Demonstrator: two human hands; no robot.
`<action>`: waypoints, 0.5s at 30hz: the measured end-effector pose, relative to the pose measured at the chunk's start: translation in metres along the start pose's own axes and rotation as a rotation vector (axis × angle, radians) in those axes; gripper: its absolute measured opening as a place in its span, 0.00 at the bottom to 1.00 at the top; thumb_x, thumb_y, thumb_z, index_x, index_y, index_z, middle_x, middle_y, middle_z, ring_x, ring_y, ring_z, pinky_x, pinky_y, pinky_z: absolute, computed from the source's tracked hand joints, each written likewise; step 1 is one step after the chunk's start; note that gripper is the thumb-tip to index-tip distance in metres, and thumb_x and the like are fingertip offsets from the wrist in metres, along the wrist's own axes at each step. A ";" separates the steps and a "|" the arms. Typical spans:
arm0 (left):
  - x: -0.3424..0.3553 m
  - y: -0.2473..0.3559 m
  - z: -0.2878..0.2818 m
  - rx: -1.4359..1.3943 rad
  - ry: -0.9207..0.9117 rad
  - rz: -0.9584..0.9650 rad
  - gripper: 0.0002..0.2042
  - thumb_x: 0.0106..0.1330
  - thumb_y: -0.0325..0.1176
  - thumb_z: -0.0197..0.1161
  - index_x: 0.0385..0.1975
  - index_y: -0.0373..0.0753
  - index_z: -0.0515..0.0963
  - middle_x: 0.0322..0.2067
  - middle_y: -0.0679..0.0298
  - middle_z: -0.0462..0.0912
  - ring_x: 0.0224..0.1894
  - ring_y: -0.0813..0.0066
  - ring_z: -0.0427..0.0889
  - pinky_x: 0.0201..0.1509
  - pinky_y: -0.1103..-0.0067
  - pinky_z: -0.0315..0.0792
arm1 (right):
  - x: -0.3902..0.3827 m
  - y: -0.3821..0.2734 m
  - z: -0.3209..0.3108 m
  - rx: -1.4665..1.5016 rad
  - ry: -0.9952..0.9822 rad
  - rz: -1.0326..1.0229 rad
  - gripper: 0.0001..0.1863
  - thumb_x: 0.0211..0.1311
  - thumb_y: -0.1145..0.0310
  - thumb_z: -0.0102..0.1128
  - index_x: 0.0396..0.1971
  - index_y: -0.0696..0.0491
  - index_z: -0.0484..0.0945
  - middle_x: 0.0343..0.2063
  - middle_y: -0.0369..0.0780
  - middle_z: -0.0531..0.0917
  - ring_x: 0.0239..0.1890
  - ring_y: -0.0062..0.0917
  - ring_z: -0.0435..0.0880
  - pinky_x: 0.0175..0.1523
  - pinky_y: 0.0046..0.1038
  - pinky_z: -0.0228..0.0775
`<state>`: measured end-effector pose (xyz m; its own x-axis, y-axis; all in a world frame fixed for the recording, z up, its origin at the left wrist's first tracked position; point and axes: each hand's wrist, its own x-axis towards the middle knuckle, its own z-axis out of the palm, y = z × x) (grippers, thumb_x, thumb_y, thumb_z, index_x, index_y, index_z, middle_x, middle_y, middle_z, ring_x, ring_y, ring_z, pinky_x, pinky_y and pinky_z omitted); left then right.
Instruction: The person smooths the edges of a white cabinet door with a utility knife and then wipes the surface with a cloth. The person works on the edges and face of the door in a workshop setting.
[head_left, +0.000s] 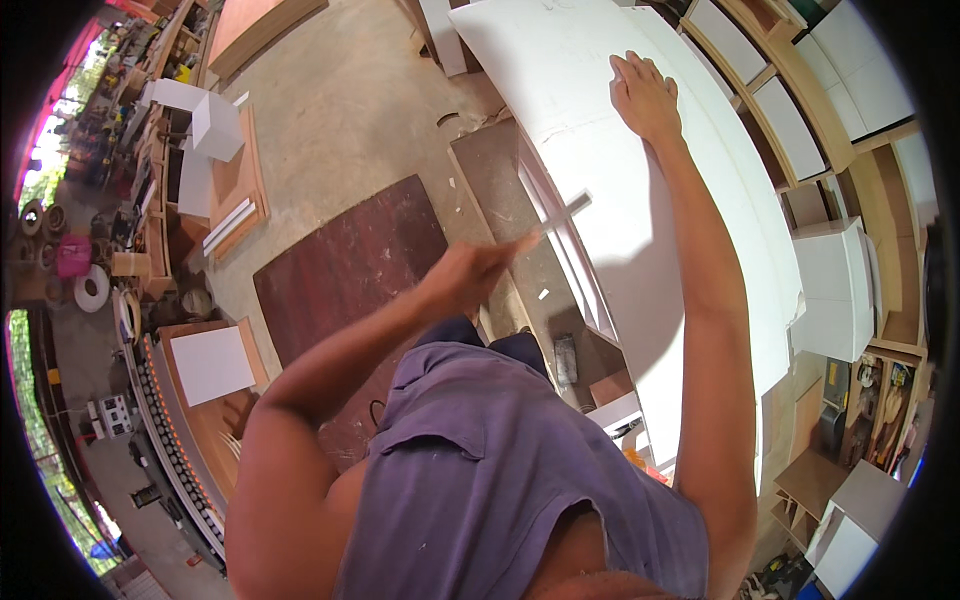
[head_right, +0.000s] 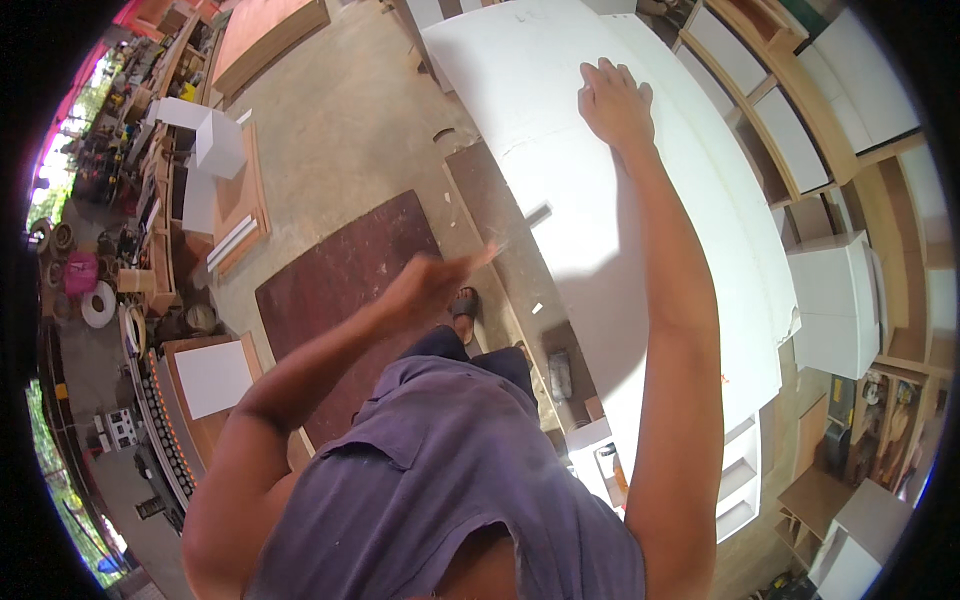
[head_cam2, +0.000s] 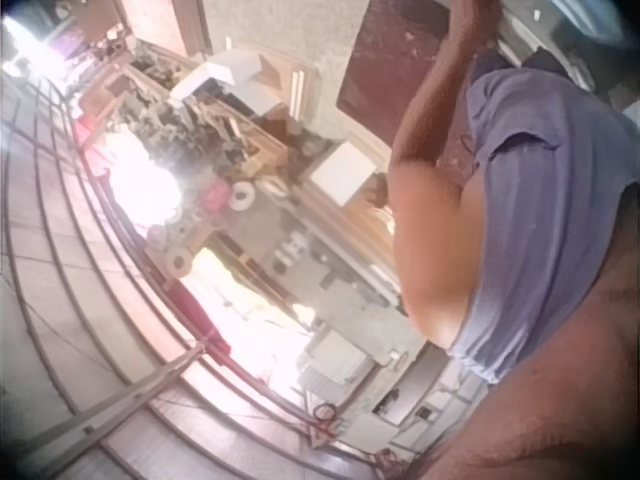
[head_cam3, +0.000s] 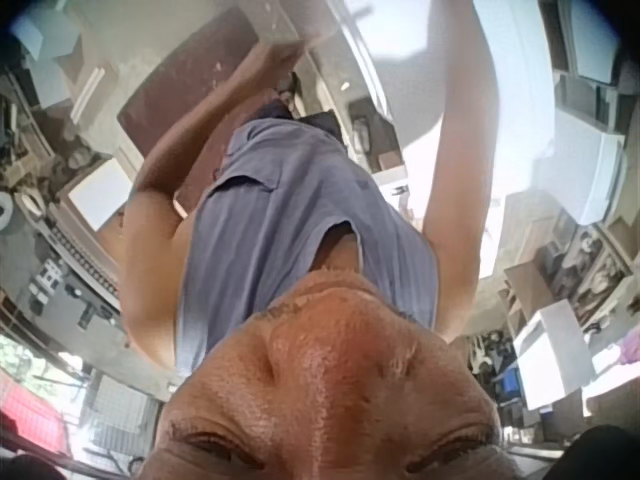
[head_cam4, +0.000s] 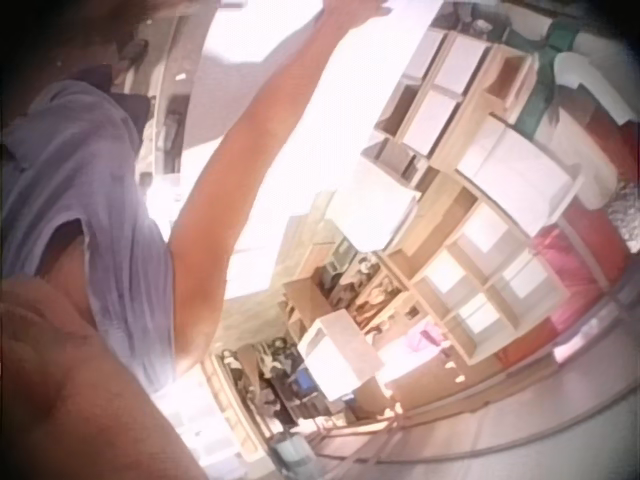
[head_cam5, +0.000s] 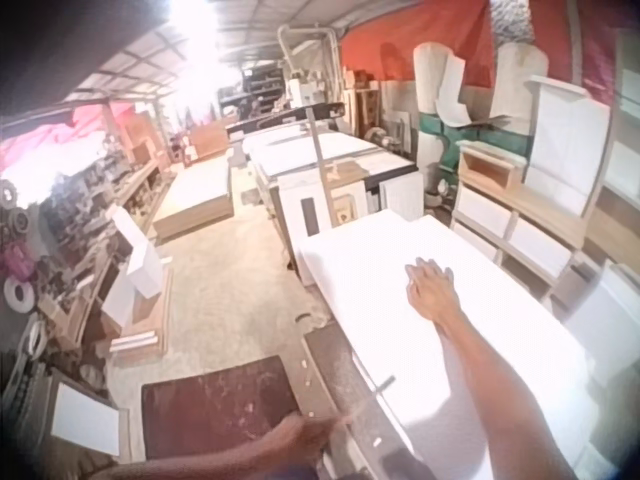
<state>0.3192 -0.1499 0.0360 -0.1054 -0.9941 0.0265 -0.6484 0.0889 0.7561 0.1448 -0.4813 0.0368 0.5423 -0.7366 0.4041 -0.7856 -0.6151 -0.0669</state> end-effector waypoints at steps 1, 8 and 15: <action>-0.007 -0.005 0.004 0.023 -0.010 0.033 0.26 0.74 0.27 0.48 0.71 0.56 0.63 0.25 0.47 0.76 0.22 0.63 0.76 0.35 0.68 0.75 | 0.005 0.001 -0.002 -0.017 -0.035 0.019 0.24 0.70 0.58 0.41 0.64 0.40 0.69 0.69 0.40 0.67 0.72 0.38 0.62 0.69 0.57 0.52; 0.086 -0.001 -0.018 0.039 0.172 -0.002 0.27 0.72 0.26 0.48 0.69 0.62 0.67 0.23 0.41 0.73 0.22 0.56 0.79 0.33 0.62 0.72 | 0.001 -0.015 -0.013 -0.020 -0.101 0.011 0.25 0.72 0.57 0.39 0.67 0.39 0.68 0.70 0.40 0.66 0.72 0.35 0.62 0.72 0.57 0.48; 0.049 0.029 -0.024 -0.052 0.008 -0.259 0.29 0.70 0.24 0.46 0.70 0.57 0.67 0.22 0.45 0.77 0.26 0.60 0.82 0.38 0.65 0.78 | 0.002 -0.016 -0.018 -0.004 -0.107 0.013 0.25 0.71 0.56 0.40 0.66 0.40 0.69 0.69 0.40 0.66 0.72 0.35 0.62 0.73 0.57 0.47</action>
<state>0.3134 -0.1973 0.0747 0.0650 -0.9837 -0.1676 -0.6132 -0.1719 0.7710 0.1535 -0.4680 0.0554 0.5610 -0.7703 0.3033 -0.7937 -0.6046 -0.0673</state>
